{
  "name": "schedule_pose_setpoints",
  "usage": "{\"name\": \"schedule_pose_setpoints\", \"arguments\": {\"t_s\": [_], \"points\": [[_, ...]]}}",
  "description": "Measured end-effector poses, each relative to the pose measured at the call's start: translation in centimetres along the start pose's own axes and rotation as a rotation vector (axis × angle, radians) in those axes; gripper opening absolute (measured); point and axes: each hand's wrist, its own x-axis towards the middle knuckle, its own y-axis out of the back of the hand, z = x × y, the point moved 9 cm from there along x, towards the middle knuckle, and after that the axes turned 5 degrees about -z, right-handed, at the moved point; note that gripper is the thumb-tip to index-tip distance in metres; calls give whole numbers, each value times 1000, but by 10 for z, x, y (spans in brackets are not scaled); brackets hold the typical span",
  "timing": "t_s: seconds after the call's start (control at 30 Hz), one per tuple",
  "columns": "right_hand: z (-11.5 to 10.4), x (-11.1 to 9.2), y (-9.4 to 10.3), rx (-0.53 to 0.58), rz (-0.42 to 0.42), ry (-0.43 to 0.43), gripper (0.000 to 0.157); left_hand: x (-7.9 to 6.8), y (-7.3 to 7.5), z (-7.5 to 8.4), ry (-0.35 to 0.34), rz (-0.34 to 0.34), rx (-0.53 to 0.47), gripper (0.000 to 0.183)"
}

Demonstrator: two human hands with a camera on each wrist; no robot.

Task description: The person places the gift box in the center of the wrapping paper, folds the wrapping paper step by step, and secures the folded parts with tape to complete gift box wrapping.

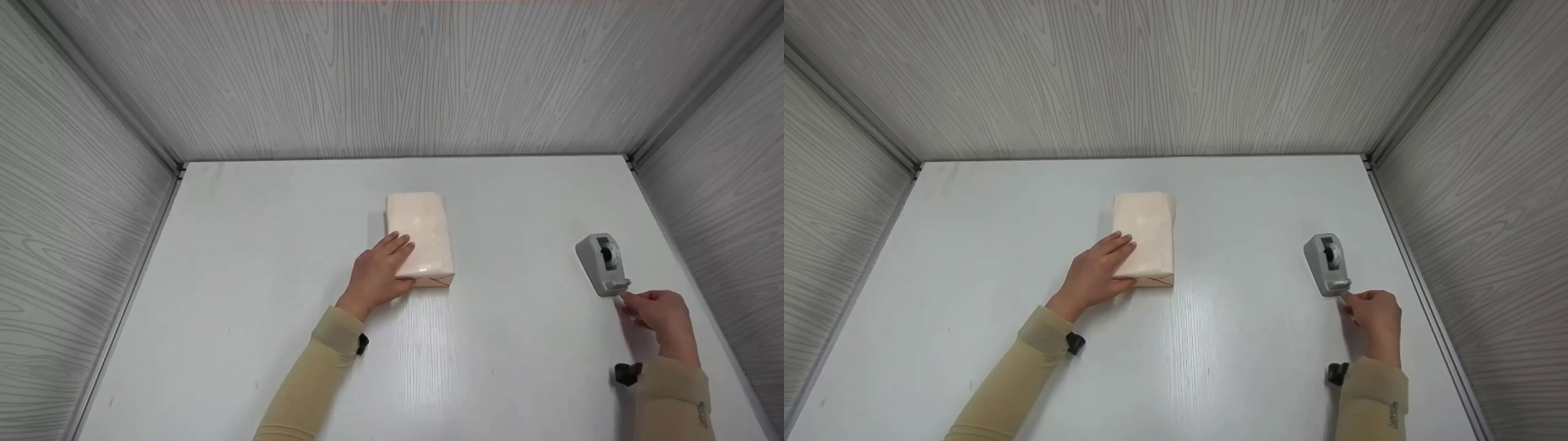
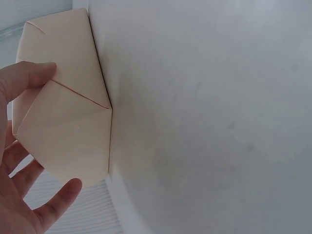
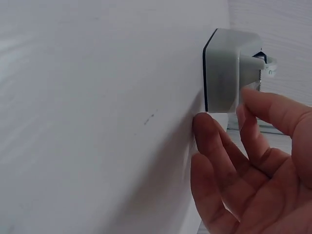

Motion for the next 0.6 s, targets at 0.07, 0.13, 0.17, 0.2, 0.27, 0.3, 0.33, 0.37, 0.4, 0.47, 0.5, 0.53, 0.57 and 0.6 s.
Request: {"name": "schedule_pose_setpoints", "arguments": {"t_s": [0.07,0.13,0.17,0.2,0.27,0.3,0.33,0.37,0.4,0.47,0.5,0.53,0.57,0.6], "points": [[-4,0,1,-33,35,12,45,0,0,0,2,-2,0,63],[-7,0,2,-67,76,33,43,0,-1,0,4,-5,-1,63],[-9,0,3,-82,95,48,42,0,-1,0,6,-7,-1,62],[-10,0,4,-94,110,60,42,0,-1,0,9,-8,-4,62],[-13,1,5,-110,133,83,43,0,-2,-1,15,-11,-7,61],[-13,1,6,-116,138,90,44,0,-2,-1,17,-12,-8,61],[-14,1,6,-118,138,94,45,0,-1,-1,18,-11,-8,61],[-14,1,7,-122,137,96,45,0,-1,-1,18,-10,-7,61],[-14,1,7,-126,136,98,45,0,0,0,18,-9,-6,61],[-16,2,7,-148,140,106,44,0,0,0,12,-4,-5,61],[-17,2,8,-159,143,109,44,0,1,0,8,2,-7,61],[-18,2,8,-171,148,111,43,-1,1,0,6,5,-5,62],[-18,2,8,-186,157,116,42,-1,1,0,4,9,-5,62],[-18,2,8,-193,164,118,40,-1,1,0,2,12,-4,62]]}}
